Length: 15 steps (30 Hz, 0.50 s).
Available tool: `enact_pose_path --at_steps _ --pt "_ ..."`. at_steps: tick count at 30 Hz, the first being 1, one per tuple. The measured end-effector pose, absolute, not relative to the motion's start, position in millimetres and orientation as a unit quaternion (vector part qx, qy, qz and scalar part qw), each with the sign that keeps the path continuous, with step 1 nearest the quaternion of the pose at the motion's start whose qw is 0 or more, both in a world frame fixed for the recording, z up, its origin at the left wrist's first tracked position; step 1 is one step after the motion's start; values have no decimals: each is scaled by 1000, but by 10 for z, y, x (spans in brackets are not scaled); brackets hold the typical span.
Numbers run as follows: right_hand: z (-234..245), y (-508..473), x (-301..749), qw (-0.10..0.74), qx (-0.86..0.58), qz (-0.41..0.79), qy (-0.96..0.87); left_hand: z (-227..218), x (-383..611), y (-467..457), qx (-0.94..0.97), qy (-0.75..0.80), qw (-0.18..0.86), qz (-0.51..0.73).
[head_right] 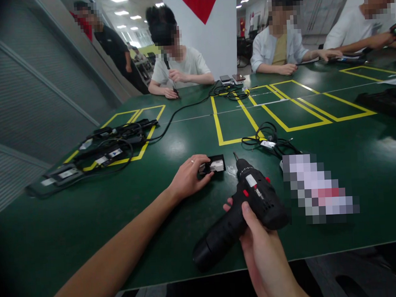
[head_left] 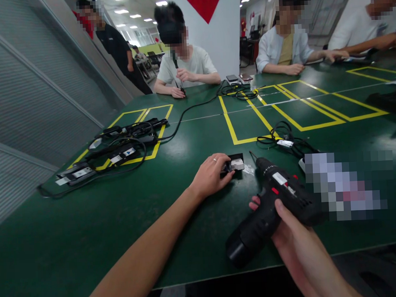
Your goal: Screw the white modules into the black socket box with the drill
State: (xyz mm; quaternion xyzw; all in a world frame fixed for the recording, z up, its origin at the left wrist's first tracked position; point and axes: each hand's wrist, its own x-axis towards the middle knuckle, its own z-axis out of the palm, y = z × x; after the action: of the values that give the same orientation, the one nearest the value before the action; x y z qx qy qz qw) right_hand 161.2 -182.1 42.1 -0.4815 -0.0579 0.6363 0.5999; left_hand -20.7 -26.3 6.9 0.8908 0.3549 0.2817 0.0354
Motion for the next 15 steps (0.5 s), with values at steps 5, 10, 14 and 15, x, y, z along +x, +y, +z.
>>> enact_pose_path --at_steps 5,10,14,15 --pt "322 -1771 1602 595 -482 643 -15 69 -204 -265 889 357 38 284" --pt "363 -1781 1637 558 -473 682 -17 65 -201 -264 889 358 40 284" --pt "402 -1789 1670 529 -453 716 -51 54 -200 -251 889 358 36 284" --pt "404 -1786 1681 521 -448 724 -62 49 -200 -247 888 357 35 287"
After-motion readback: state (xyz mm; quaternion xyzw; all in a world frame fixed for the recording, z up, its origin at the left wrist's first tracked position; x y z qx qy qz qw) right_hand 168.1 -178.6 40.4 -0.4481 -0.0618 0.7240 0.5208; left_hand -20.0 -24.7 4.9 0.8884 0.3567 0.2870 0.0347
